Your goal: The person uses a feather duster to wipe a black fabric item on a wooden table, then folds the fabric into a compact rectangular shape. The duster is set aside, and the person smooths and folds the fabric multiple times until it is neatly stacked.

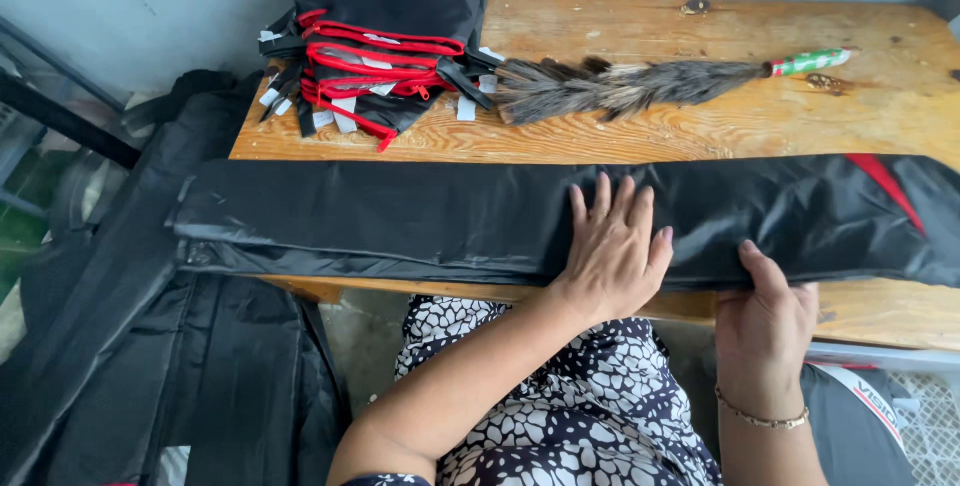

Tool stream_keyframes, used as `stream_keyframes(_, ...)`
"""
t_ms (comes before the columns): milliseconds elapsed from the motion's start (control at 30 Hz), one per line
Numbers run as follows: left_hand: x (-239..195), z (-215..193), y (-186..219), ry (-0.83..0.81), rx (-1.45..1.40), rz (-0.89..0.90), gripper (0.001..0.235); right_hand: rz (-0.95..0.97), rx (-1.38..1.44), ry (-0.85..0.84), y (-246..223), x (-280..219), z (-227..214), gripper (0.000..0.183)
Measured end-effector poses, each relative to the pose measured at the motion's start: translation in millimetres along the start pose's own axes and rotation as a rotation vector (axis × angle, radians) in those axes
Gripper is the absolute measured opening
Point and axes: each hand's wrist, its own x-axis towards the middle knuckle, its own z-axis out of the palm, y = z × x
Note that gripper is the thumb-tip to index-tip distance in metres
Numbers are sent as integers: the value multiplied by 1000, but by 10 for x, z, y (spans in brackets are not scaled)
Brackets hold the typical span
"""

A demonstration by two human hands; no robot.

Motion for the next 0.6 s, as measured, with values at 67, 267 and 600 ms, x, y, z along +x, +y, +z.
stream_keyframes(67, -23, 96, -34, -39, -73, -6, 62, -65, -49, -49, -7, -13, 13, 23)
stream_keyframes(267, 47, 270, -141, -186, -666, -59, 66, -445, -339, -264, -254, -317, 313, 50)
stream_keyframes(600, 317, -100, -347, 303, -1835, -830, 54, -1073, -946, -748, -276, -583, 884, 88)
